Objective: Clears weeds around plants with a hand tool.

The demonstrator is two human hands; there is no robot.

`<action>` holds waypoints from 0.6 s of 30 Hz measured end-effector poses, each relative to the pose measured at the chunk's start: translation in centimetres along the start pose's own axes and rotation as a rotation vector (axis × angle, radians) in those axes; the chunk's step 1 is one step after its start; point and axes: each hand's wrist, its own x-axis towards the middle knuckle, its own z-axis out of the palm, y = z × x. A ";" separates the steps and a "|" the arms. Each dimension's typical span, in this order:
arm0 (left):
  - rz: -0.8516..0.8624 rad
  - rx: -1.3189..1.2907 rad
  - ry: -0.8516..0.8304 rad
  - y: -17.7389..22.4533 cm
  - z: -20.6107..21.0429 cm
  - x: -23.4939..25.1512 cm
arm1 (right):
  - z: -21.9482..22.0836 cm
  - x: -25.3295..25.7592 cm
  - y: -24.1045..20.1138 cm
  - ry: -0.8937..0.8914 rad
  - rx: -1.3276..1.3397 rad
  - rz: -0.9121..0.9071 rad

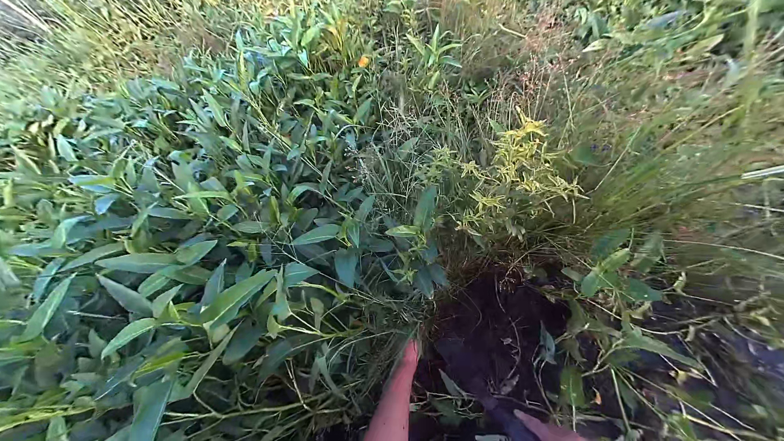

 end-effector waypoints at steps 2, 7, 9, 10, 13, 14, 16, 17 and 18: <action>0.006 0.228 -0.068 0.0 -0.4 0.2 | 0.0 1.4 0.1 -0.004 -0.014 0.010; 0.030 0.046 -0.062 -0.6 -0.4 0.2 | 1.2 3.3 1.3 -0.002 0.052 0.020; 0.047 0.070 -0.093 -0.9 -0.6 0.2 | 1.3 2.3 2.1 -0.019 0.045 0.008; 0.066 0.112 -0.106 -1.0 -0.9 0.2 | 0.9 1.8 2.5 -0.030 0.035 -0.005; 0.113 0.089 -0.070 -1.7 -0.3 0.8 | -0.1 3.3 1.2 -0.055 -0.003 -0.025; 0.118 0.113 -0.061 -1.6 -0.5 0.5 | 0.0 4.8 0.0 -0.065 -0.012 -0.013; 0.102 0.064 -0.031 -0.6 -1.7 -0.1 | 0.5 7.1 -1.8 -0.064 -0.001 0.009; 0.084 -0.029 -0.011 -0.3 -2.3 -0.4 | 0.7 7.2 -2.1 -0.066 0.012 0.010; 0.080 -0.070 0.004 -0.2 -2.7 -0.6 | 0.7 6.8 -2.2 -0.075 0.027 0.008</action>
